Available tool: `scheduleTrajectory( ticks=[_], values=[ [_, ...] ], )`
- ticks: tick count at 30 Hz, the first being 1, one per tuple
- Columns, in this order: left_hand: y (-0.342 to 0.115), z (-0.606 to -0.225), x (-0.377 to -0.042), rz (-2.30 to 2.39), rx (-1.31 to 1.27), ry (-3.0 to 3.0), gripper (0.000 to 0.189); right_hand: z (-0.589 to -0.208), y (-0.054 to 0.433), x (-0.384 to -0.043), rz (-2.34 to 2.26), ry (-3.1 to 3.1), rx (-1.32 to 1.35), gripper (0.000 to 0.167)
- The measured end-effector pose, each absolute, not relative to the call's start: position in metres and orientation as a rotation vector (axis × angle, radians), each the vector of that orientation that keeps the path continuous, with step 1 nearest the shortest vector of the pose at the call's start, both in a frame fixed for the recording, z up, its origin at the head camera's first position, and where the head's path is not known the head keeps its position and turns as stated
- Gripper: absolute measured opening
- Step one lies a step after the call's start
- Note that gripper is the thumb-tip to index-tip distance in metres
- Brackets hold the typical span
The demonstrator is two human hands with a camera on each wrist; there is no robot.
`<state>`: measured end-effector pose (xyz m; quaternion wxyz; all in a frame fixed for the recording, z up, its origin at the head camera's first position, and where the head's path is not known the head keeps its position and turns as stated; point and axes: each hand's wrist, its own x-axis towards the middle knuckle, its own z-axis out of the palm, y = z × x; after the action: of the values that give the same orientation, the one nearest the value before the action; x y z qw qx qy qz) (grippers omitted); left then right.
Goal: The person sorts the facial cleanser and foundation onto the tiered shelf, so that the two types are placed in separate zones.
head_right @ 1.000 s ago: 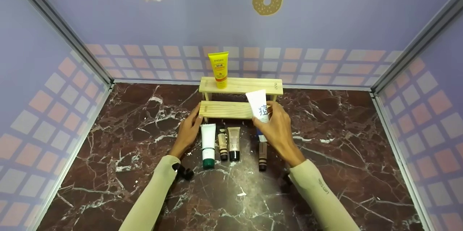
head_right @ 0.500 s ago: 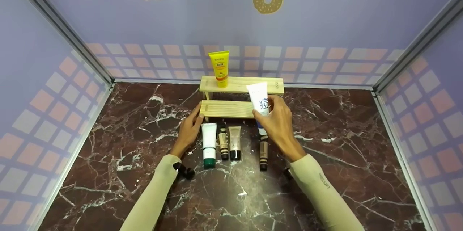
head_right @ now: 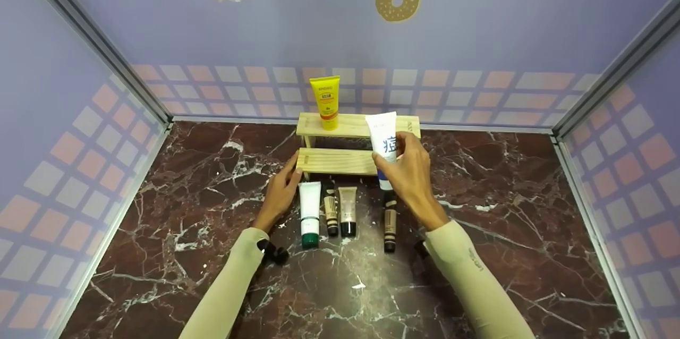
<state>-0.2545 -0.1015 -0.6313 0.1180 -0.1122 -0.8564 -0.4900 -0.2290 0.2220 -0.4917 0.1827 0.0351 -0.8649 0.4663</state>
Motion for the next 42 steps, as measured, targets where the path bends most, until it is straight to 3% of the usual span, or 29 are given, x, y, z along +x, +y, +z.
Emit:
scheduleTrajectory(
  ticks=[42],
  values=[
    [-0.102, -0.633, -0.254, -1.412, -0.331, -2.504, 0.057, -0.467, 0.21, -0.281, 1.451, -2.34, 0.104, 0.054]
  ],
)
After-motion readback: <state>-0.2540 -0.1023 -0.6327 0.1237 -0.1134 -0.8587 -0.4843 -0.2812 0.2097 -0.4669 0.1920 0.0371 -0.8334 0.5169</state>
